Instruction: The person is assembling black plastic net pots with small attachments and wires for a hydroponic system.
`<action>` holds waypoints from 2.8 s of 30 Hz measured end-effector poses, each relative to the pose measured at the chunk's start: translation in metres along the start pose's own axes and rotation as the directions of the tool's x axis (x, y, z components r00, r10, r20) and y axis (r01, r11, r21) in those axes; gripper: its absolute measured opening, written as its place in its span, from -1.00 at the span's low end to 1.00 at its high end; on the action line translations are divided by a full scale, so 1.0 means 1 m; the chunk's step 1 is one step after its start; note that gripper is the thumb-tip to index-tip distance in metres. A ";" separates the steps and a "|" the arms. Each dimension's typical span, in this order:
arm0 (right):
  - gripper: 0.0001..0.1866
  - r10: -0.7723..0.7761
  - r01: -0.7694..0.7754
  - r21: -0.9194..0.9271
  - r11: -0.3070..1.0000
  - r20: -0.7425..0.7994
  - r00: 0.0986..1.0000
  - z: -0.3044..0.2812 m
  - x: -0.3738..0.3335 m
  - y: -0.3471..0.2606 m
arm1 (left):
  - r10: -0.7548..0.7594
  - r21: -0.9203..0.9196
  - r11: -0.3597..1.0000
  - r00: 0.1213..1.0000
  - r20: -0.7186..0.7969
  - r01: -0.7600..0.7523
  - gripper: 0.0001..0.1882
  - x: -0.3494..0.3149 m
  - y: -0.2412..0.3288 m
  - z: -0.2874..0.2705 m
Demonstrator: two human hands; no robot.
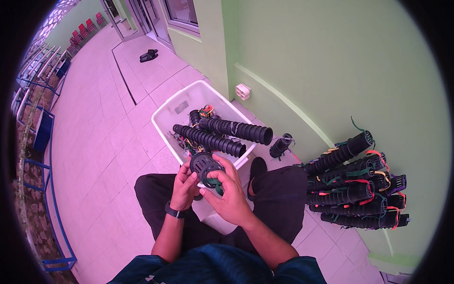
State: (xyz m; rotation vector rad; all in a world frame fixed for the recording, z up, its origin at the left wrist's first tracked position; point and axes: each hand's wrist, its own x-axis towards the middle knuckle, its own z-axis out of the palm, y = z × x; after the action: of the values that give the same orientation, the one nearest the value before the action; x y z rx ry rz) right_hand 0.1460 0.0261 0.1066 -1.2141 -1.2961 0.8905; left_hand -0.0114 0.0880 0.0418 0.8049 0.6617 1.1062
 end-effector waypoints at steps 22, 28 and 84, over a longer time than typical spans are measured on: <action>-0.35 -0.250 -0.027 -0.724 0.690 -0.272 0.929 -0.067 0.016 0.019 | 0.292 0.551 0.807 0.954 -0.062 -0.211 -0.87 0.018 0.025 0.041; -0.16 -0.280 -0.092 -0.794 0.600 -0.317 0.906 -0.137 0.030 0.030 | 0.043 0.631 0.760 0.981 0.191 -0.156 -0.85 0.047 0.030 0.025; -0.30 0.137 -0.381 -0.801 0.463 -0.360 0.923 -0.263 0.105 0.274 | 0.481 0.249 0.702 0.703 0.524 -0.667 -0.59 0.085 0.132 0.066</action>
State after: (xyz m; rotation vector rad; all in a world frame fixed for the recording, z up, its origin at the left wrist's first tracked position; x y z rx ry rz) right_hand 0.4573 0.1418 -0.1048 -2.3071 -1.3927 0.1869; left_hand 0.0016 0.1840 0.1822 1.6806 0.2549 1.3161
